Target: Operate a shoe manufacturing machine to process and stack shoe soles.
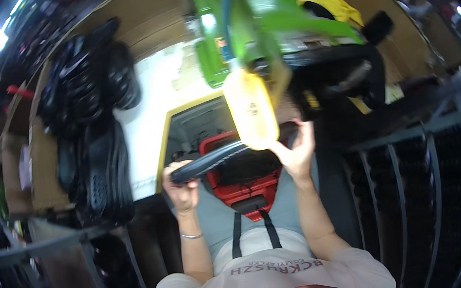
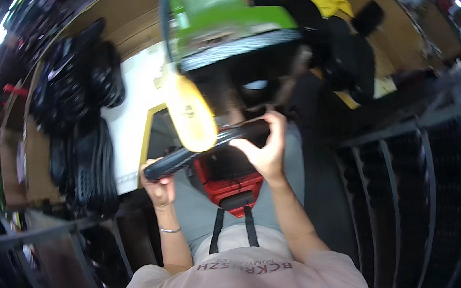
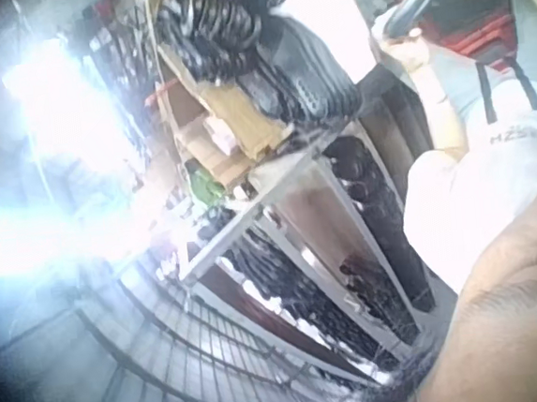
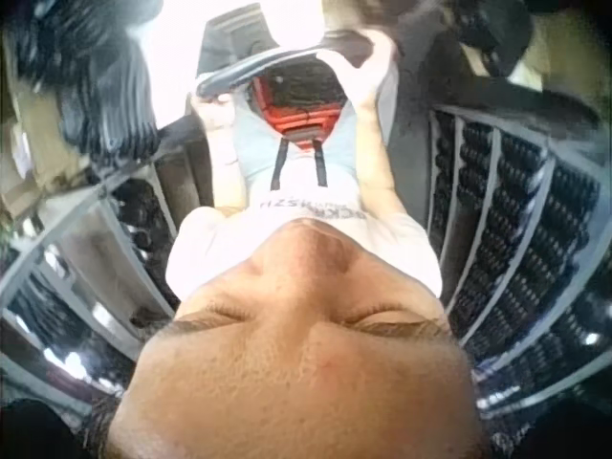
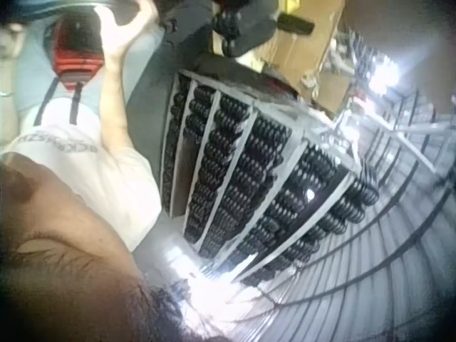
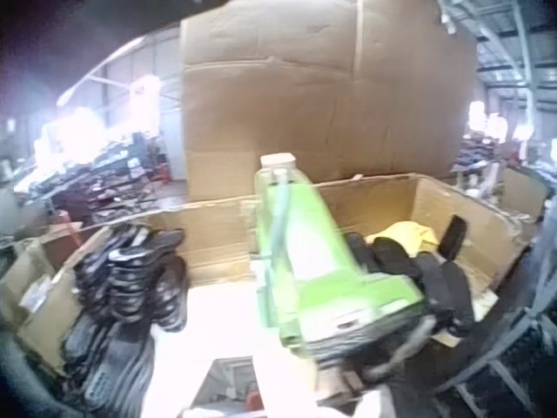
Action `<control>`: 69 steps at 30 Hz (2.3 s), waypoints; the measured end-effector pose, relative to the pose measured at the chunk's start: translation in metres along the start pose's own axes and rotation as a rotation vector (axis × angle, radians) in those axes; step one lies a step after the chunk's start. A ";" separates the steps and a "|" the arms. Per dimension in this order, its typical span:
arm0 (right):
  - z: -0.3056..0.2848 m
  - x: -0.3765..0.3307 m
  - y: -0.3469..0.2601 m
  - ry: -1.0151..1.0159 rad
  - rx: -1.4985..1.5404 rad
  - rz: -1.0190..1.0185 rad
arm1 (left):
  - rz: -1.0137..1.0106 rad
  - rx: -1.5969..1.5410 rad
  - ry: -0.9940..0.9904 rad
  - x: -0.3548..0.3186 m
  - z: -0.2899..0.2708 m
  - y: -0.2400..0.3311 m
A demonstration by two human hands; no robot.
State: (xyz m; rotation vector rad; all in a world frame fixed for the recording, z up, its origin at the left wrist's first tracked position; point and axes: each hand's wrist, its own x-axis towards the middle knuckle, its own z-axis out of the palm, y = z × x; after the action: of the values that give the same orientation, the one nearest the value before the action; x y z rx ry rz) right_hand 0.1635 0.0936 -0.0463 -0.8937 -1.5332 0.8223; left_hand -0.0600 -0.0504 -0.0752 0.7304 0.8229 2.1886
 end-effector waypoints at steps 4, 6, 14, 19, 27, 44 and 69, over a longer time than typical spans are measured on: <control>0.002 -0.028 -0.029 0.040 0.703 0.573 | 0.252 0.521 -0.408 -0.017 0.046 0.001; -0.005 -0.054 -0.047 -0.057 0.858 0.870 | 0.192 0.678 -0.682 -0.035 0.058 0.003; -0.134 -0.010 -0.080 0.024 0.427 0.494 | 0.295 2.174 -0.110 0.031 0.054 0.138; -0.215 0.081 -0.020 0.300 0.080 0.321 | 0.304 2.386 -0.105 0.004 -0.082 0.238; -0.314 0.206 0.093 0.217 -0.356 0.679 | 0.058 1.854 0.163 0.021 -0.073 0.204; -0.079 -0.011 0.073 0.001 0.105 0.213 | 0.307 1.639 0.376 -0.013 0.027 0.236; -0.082 0.040 0.040 0.256 0.378 -0.063 | 0.148 1.088 -0.464 0.026 0.136 -0.003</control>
State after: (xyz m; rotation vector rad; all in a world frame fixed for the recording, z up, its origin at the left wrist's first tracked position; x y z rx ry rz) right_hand 0.2457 0.1504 -0.0523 -0.6398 -1.1296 0.8782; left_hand 0.0189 0.0169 0.0167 1.7593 1.7216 1.4268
